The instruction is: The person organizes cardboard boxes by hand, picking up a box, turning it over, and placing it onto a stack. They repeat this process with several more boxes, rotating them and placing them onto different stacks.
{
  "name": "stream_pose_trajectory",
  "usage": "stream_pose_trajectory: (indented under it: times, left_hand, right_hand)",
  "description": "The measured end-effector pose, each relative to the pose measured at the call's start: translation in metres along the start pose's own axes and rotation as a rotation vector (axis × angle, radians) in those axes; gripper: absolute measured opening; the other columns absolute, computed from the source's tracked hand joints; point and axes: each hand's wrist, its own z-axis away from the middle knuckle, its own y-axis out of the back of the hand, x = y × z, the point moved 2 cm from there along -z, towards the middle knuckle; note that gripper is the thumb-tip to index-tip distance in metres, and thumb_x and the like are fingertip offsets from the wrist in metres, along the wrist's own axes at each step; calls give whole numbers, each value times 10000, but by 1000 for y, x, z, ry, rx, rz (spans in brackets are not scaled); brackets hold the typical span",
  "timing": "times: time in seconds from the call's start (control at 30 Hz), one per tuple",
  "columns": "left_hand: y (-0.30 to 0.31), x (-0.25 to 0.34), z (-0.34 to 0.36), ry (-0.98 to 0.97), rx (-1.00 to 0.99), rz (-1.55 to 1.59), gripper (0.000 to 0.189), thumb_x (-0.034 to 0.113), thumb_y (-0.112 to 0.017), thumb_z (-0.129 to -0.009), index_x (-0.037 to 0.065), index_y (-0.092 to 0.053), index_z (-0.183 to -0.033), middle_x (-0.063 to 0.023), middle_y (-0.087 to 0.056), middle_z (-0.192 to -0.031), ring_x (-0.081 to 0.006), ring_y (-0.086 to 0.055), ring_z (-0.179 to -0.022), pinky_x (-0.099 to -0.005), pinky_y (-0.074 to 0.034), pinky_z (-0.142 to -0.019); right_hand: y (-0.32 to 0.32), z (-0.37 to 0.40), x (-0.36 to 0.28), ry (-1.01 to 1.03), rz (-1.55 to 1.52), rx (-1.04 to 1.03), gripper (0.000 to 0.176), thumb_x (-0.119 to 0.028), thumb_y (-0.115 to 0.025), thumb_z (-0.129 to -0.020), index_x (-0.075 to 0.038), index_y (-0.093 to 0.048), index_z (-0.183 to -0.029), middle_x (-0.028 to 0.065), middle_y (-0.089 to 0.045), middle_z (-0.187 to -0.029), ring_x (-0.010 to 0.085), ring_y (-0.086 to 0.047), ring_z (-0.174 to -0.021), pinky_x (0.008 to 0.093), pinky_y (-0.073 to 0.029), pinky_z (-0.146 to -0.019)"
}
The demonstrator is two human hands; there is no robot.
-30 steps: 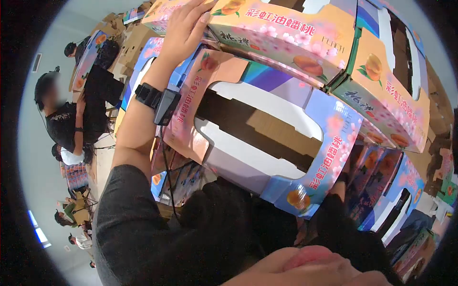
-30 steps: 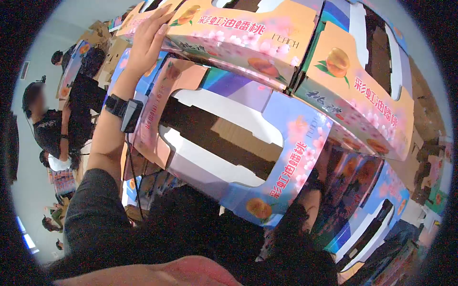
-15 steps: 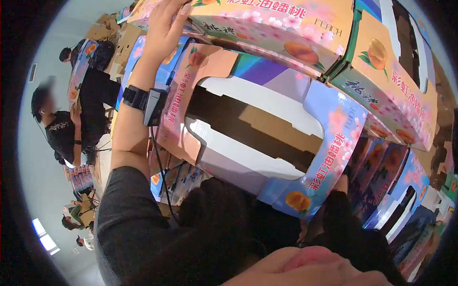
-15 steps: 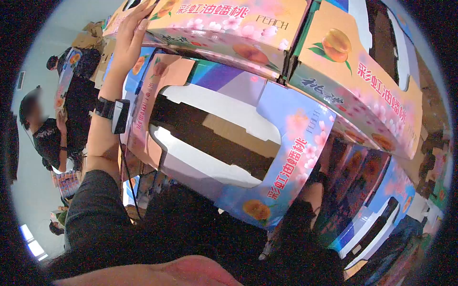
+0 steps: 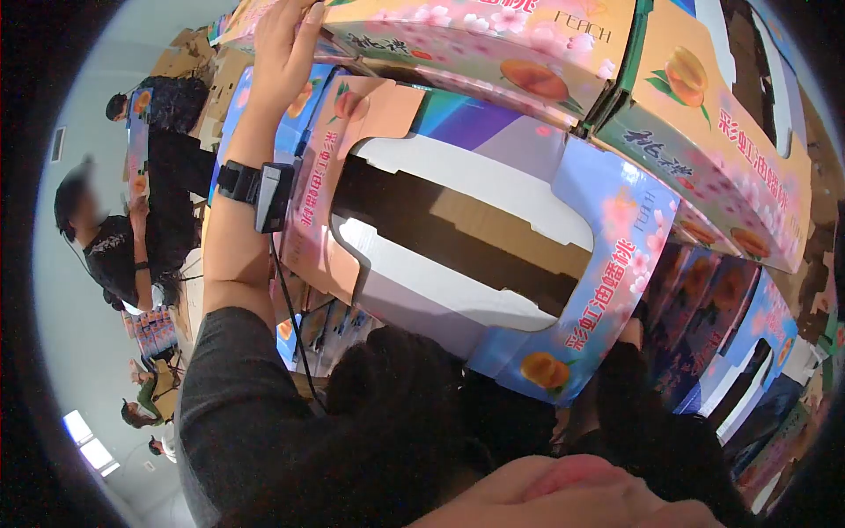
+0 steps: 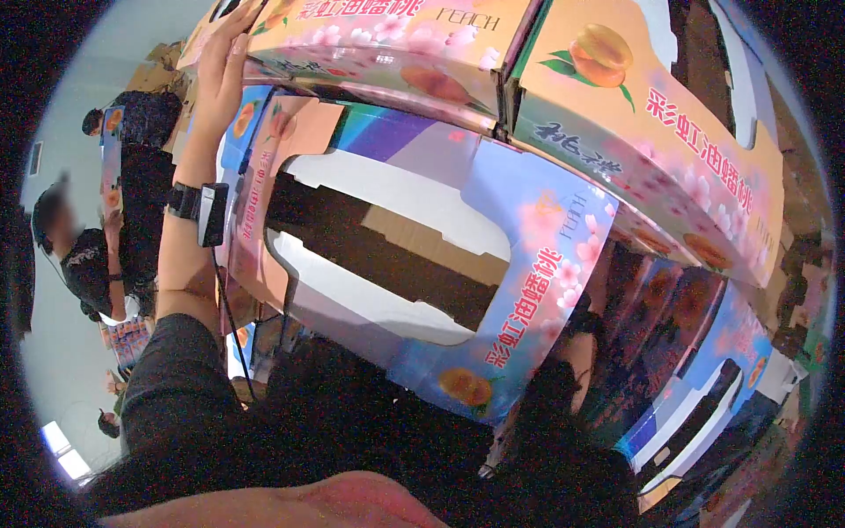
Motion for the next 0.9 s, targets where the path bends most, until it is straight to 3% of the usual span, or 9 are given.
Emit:
stream_pose_trajectory:
  times: [0.3, 0.4, 0.47, 0.5, 0.7, 0.8, 0.83, 0.9]
  left_hand:
    - [-2, -4, 2, -29, -9, -20, 388, 233, -403, -977, -7, -531, -1254, -169, -502, -1339, -289, -445, -1264, -376, -304, -1066]
    - [-3, -17, 5, 24, -14, 17, 373, 225, -461, -950, 30, -541, -1257, -178, -496, -1344, -331, -442, -1261, -396, -314, -1058]
    - [-2, -13, 4, 34, -4, 43, 342, 193, -444, -958, -12, -571, -1200, -162, -537, -1305, -293, -492, -1216, -368, -340, -1034]
    - [1, -15, 2, 55, -98, 60, 442, 253, -398, -988, -41, -461, -1312, -173, -472, -1366, -259, -429, -1278, -365, -295, -1078]
    - [5, 14, -9, 134, -113, 122, 419, 214, -362, -1002, 17, -441, -1363, -124, -434, -1416, -236, -361, -1334, -351, -238, -1112]
    - [5, -3, -7, 19, -213, -41, 404, 192, -349, -1000, 35, -463, -1354, -121, -415, -1431, -243, -344, -1348, -358, -226, -1120]
    - [6, 3, -8, 47, -180, -10, 394, 147, -360, -956, 70, -542, -1297, -166, -422, -1418, -312, -364, -1333, -392, -259, -1101]
    - [4, 4, -5, 77, -170, -9, 388, 144, -359, -958, 64, -546, -1288, -166, -425, -1415, -312, -364, -1333, -391, -260, -1101]
  right_hand:
    - [5, 14, -21, 22, -21, 32, 340, 9, -579, -825, -46, -521, -1156, 76, -596, -1075, 226, -606, -929, 349, -499, -816]
    - [11, 19, -22, 46, -49, 53, 341, 11, -579, -825, -46, -521, -1156, 76, -596, -1075, 227, -606, -929, 350, -499, -816]
    - [14, 26, -25, 60, -72, 69, 342, 12, -579, -824, -45, -520, -1156, 76, -596, -1075, 227, -606, -929, 350, -499, -816]
    - [14, 31, -29, 68, -88, 72, 342, 12, -578, -824, -45, -520, -1157, 76, -596, -1075, 228, -606, -929, 351, -499, -815]
    - [5, 60, -62, 130, -114, 26, 345, 16, -578, -823, -44, -520, -1157, 76, -596, -1075, 229, -607, -928, 352, -499, -815]
    - [-2, 64, -77, 209, 63, 73, 481, 46, -539, -763, 0, -494, -1239, 106, -576, -1173, 200, -550, -1062, 323, -451, -909]
    - [-7, 60, -67, 315, 64, 293, 323, -160, -499, -867, 29, -595, -1111, 173, -653, -1032, 276, -638, -934, 376, -500, -785]
    - [-12, 67, -74, 177, 12, 240, 499, -30, -529, -770, -4, -438, -1259, 131, -568, -1161, 236, -545, -1069, 348, -448, -883]
